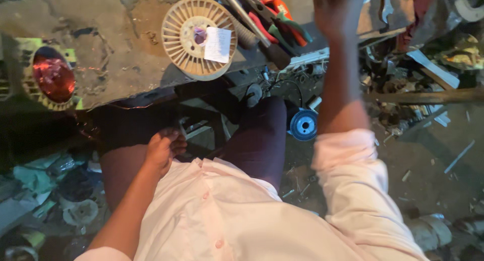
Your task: The person sits at a cluttered workbench and binds a coil of red enameled copper wire with a white tie, twisting it by hand to secure the bundle. They set the tied coil on the bench, handle a plastic spool, and then use a wrench on a bench-mounted machine.
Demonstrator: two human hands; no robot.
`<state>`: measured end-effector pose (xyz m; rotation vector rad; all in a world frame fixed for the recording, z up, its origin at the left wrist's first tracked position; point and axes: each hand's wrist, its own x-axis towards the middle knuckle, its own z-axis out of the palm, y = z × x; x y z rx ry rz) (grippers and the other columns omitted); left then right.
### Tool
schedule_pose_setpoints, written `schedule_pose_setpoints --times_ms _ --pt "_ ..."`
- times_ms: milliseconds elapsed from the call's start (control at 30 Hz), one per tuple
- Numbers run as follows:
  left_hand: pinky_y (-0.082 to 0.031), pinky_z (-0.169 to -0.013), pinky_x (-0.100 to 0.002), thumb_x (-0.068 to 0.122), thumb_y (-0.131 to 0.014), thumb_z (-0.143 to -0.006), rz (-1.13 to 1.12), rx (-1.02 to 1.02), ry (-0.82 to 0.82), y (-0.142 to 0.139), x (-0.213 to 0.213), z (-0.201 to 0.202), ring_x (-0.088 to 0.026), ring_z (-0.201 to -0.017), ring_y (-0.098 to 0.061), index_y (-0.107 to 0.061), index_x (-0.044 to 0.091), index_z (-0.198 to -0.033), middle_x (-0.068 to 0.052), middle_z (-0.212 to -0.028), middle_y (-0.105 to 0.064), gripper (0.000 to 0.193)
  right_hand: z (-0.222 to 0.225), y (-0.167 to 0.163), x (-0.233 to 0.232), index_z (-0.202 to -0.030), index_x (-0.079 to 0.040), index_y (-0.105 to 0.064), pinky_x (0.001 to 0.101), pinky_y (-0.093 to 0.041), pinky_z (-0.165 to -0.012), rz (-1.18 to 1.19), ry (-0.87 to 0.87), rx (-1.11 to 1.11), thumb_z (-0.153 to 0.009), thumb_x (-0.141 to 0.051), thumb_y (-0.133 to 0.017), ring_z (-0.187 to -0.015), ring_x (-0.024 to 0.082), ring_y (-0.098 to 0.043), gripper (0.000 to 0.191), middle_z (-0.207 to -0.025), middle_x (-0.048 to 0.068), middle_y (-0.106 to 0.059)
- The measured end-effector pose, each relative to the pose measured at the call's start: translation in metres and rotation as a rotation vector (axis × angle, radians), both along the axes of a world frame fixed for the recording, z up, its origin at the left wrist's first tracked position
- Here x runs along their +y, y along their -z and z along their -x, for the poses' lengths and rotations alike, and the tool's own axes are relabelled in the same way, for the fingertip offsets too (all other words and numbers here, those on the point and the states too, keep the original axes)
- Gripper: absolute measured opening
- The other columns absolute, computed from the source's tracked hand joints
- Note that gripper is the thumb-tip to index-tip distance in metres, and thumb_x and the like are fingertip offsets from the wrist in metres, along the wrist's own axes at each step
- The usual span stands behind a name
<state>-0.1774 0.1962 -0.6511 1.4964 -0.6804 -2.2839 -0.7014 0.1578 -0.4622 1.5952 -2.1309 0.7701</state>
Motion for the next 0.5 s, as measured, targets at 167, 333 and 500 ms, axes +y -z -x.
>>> schedule_pose_setpoints --times_ms 167,333,500 --pt "-0.057 -0.067 -0.038 0.014 -0.062 -0.095 -0.002 -0.004 0.042 0.020 0.000 0.001 -0.023 -0.075 -0.068 -0.062 0.008 -0.102 -0.010 -0.088 -0.069 0.009 -0.116 0.006 0.100 -0.094 0.002 -0.064 0.0278 -0.040 -0.067 0.203 -0.177 -0.737 -0.106 -0.013 -0.065 -0.075 0.009 -0.052 0.019 -0.080 0.002 -0.059" --pt "-0.056 -0.065 -0.037 0.015 -0.063 -0.096 -0.008 -0.051 0.071 0.027 0.000 0.005 -0.022 -0.075 -0.069 -0.062 0.008 -0.098 -0.009 -0.088 -0.069 0.008 -0.227 0.039 0.144 -0.099 -0.001 -0.070 0.0260 -0.049 -0.063 -0.027 -0.230 -1.013 -0.092 -0.018 -0.076 -0.069 0.010 -0.060 0.019 -0.078 0.003 -0.066" --pt "-0.055 -0.065 -0.036 0.016 -0.061 -0.098 0.001 -0.060 0.096 0.017 0.006 0.013 -0.020 -0.075 -0.068 -0.065 0.008 -0.098 -0.008 -0.086 -0.070 0.008 -0.265 0.047 0.158 -0.105 0.000 -0.069 0.0246 -0.047 -0.056 -0.215 -0.321 -1.161 -0.088 -0.021 -0.080 -0.060 0.006 -0.058 0.029 -0.076 0.001 -0.067"
